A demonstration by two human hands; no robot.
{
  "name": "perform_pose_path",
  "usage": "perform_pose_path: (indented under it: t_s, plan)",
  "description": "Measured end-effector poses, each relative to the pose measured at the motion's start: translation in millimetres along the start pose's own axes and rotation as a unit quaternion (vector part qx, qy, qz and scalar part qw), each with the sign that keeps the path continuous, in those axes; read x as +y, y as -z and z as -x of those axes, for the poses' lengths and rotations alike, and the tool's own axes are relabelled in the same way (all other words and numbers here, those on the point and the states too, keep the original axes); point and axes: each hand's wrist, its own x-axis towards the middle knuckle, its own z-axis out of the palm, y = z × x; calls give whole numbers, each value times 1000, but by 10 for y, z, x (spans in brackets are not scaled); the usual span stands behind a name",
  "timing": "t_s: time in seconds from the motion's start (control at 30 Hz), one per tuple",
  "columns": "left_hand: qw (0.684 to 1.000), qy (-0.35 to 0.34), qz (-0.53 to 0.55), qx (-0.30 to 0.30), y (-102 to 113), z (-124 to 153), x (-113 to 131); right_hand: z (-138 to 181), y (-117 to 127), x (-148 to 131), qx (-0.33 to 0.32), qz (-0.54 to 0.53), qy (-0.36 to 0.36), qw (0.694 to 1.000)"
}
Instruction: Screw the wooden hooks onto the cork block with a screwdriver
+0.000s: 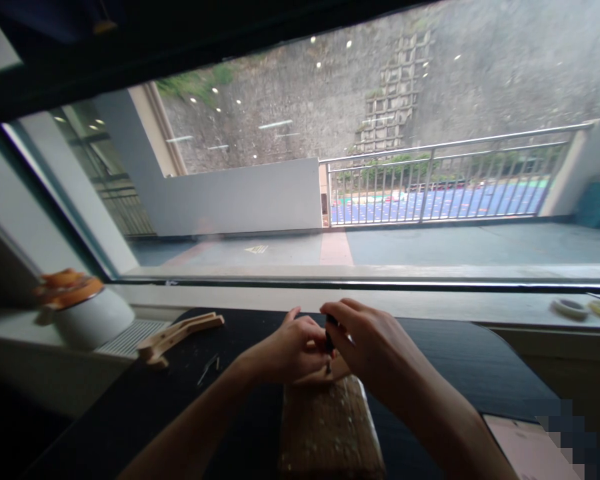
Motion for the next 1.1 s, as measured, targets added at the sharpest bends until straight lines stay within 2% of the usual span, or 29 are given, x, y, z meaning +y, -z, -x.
perform_pose_path:
  t_s: [0.3,0.43,0.6,1.1]
  plan:
    - [999,15,42,-2,39,1,8,-25,-13,-37,2,18,-11,1000]
    - [999,18,51,-10,45,7,-3,-13,-12,-51,31,-13,11,999]
    - [999,15,47,-7,49,10,-18,-15,3,-32,23,-33,27,999]
    - [999,24,47,-10,42,5,-3,-9,-48,-5,39,-12,10,999]
